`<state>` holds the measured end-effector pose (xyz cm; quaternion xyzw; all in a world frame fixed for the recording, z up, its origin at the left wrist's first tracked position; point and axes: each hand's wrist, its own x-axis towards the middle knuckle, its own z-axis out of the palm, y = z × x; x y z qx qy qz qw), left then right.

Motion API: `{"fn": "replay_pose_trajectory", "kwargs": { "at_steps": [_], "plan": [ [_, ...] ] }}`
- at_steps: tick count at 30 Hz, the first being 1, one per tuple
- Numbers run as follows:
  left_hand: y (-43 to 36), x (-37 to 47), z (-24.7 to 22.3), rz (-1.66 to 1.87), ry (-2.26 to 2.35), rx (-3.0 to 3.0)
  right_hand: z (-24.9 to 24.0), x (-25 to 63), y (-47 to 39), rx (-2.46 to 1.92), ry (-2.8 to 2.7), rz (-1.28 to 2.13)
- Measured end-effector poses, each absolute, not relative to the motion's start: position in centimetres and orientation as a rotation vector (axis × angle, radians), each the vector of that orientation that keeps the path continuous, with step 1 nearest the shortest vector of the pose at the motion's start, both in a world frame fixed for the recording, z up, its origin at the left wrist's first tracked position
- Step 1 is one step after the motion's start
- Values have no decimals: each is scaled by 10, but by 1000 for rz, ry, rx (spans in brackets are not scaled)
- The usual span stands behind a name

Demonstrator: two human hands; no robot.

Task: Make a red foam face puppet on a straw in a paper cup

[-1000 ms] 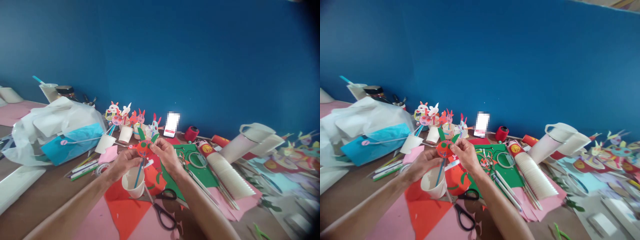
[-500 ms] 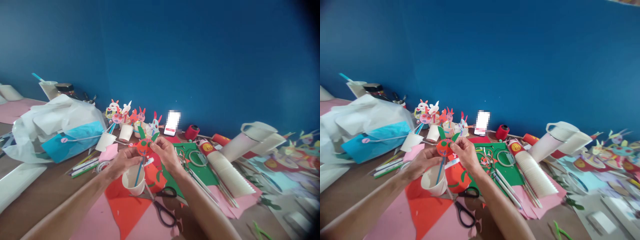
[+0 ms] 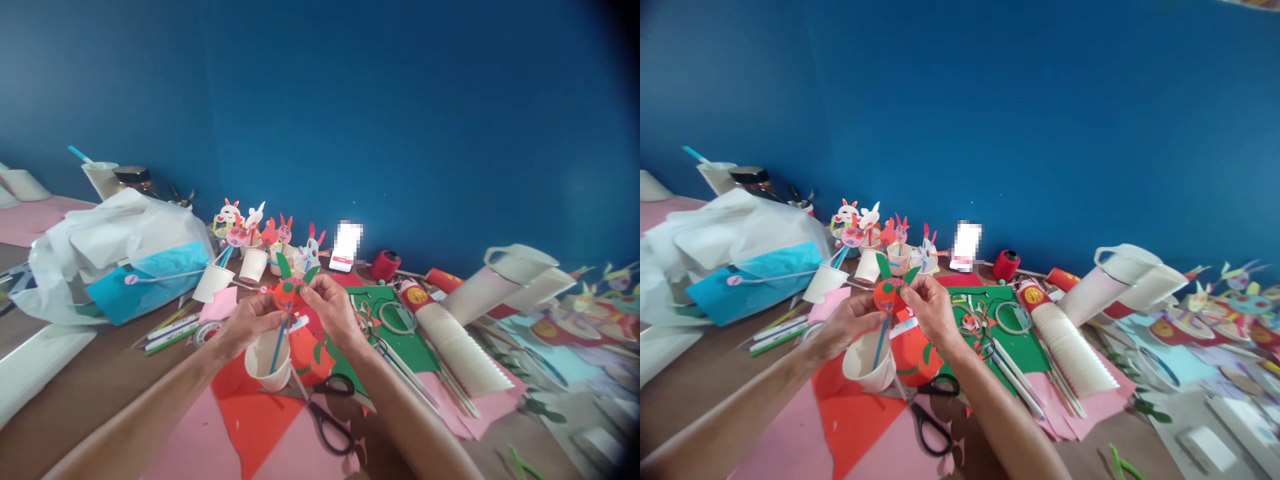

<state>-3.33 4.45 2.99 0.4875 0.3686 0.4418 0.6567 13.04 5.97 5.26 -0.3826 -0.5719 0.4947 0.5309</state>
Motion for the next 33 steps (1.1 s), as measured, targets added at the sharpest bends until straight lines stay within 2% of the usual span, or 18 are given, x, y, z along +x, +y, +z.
{"fn": "replay_pose_trajectory", "kwargs": {
  "at_steps": [12, 21, 28, 33],
  "plan": [
    [44, -31, 32, 1047, 850, 1109, 49, 128, 59, -939, -1409, 1149],
    [44, -32, 35, 1104, 878, 1045, 51, 131, 59, -868, -1342, 1247],
    [45, -34, 37, 1166, 867, 1043, 31, 120, 56, -870, -1408, 1368],
    [44, -34, 37, 1182, 878, 1078, 22, 110, 53, -919, -1426, 1277]
  ]
}}
